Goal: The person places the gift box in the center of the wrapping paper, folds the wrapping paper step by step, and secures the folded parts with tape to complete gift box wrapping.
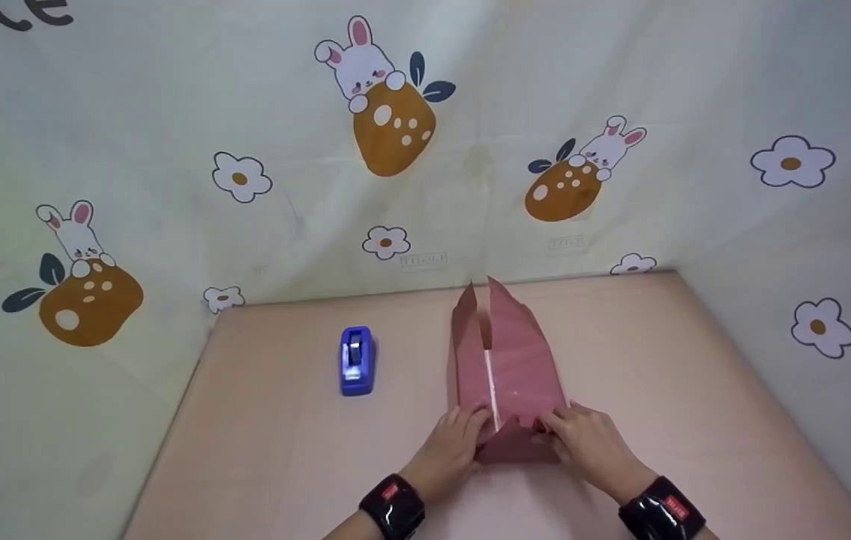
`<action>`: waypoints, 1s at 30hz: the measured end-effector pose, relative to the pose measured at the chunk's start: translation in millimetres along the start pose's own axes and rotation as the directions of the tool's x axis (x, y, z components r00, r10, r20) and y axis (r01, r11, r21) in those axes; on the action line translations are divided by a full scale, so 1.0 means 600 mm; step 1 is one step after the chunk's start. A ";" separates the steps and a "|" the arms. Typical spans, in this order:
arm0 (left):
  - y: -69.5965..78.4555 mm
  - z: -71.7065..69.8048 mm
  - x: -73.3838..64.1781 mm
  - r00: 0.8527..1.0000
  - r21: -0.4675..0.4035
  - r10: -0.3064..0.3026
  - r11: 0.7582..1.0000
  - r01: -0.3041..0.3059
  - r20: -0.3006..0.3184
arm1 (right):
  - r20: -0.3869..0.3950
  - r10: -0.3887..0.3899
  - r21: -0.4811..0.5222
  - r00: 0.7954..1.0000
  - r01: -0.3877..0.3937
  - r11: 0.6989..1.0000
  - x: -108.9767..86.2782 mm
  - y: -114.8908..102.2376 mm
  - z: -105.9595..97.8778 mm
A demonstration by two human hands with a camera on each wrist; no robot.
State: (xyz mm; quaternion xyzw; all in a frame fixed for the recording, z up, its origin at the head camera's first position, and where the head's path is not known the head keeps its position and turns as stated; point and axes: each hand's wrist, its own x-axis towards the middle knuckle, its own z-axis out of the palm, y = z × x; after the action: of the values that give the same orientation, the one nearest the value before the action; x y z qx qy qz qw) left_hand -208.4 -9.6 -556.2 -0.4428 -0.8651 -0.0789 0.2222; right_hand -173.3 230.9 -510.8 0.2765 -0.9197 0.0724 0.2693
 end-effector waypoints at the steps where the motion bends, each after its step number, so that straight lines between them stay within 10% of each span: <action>1: 0.001 0.002 0.000 1.000 0.009 -0.011 1.000 0.011 0.010 | -0.002 -0.002 -0.003 1.000 0.002 1.000 0.000 0.000 0.000; 8: -0.010 -0.010 0.010 0.999 -0.139 -0.028 0.990 0.034 0.044 | -0.016 -0.049 0.005 0.999 0.050 0.999 -0.003 0.004 -0.002; 13: -0.030 -0.028 0.018 0.997 -0.241 0.066 0.969 -0.054 0.044 | -0.028 -0.077 0.024 0.997 0.078 0.997 -0.005 0.009 -0.002; 23: -0.056 -0.060 0.024 0.960 -0.217 0.201 0.963 -0.157 0.195 | 0.017 -0.092 0.043 0.996 0.091 0.995 -0.008 0.012 -0.006; 30: -0.048 -0.043 0.013 0.986 -0.244 0.142 0.963 -0.116 0.089 | 0.042 -0.126 -0.009 0.991 0.126 0.992 -0.009 0.011 -0.009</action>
State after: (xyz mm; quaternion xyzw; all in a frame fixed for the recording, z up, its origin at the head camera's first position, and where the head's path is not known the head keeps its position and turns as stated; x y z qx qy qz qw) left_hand -227.3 -29.7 -527.7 -0.5252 -0.8292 -0.1439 0.1258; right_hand -170.6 240.6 -509.1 0.3339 -0.9061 0.0443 0.2561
